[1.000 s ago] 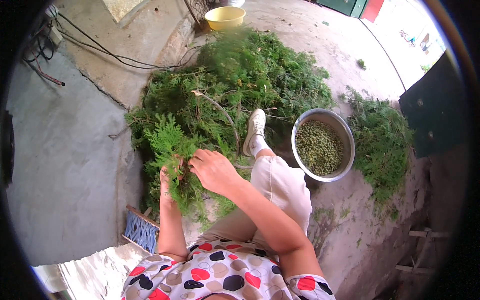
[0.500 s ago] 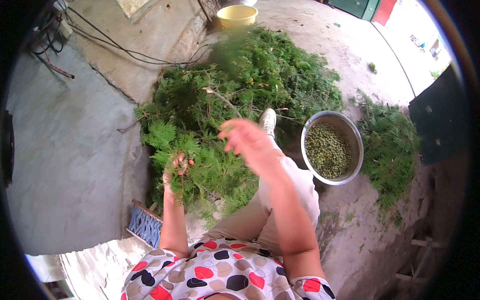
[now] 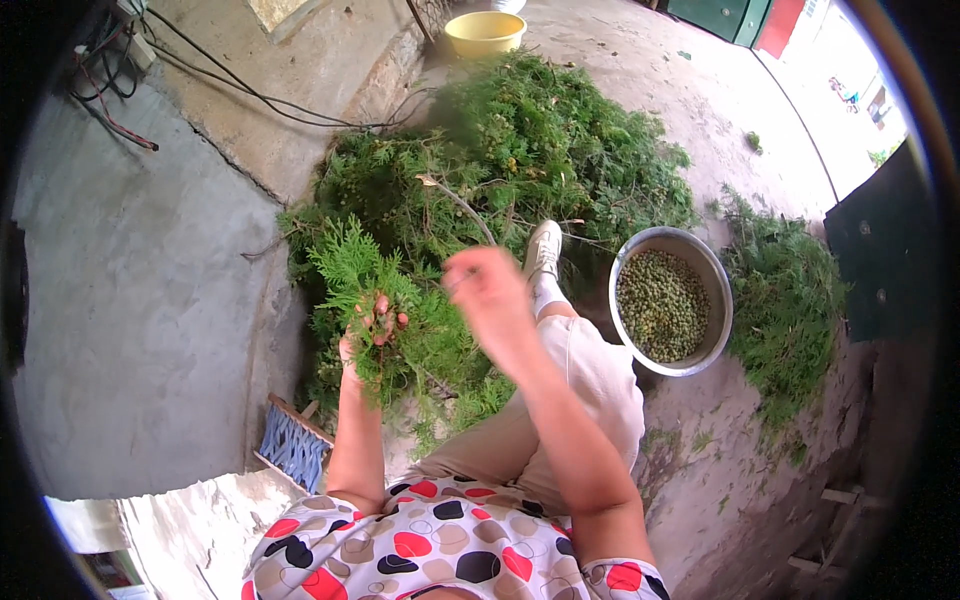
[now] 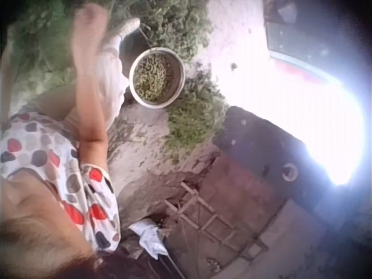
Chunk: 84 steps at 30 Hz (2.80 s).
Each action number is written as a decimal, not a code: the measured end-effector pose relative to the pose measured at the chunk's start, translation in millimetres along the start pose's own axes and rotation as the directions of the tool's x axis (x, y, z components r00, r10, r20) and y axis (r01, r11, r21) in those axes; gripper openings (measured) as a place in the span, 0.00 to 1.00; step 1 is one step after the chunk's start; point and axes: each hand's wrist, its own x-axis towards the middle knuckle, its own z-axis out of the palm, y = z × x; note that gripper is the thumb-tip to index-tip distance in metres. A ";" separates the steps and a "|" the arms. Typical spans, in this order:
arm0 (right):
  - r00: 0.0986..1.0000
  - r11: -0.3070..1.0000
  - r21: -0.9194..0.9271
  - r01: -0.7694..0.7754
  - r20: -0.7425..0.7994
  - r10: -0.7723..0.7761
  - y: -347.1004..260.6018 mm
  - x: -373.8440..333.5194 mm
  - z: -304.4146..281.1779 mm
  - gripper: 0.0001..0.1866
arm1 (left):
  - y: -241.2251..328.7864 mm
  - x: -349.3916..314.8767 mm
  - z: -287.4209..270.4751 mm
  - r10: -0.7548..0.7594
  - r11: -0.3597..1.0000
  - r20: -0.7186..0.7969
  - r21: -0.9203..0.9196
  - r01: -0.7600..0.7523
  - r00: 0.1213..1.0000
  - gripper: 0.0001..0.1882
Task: The person picks small green leaves or berries from conifer-like branches by hand and places them into a metal bowl.
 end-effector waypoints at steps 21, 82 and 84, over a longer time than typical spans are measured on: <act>0.973 0.933 0.278 -0.228 0.083 0.213 -22.6 4.7 1.5 0.11 | 13.1 -9.4 2.3 0.080 0.982 -0.012 -0.170 -0.081 0.997 0.20; 0.972 0.977 -0.203 0.064 0.233 -0.015 11.3 -16.7 31.8 0.11 | 10.2 -19.3 35.0 -0.032 0.672 -0.170 0.726 0.147 0.985 0.10; 0.974 0.952 -0.269 0.142 0.210 -0.086 10.7 -19.1 32.2 0.11 | 3.1 -20.2 13.3 -0.016 0.711 -0.196 0.687 0.149 0.980 0.07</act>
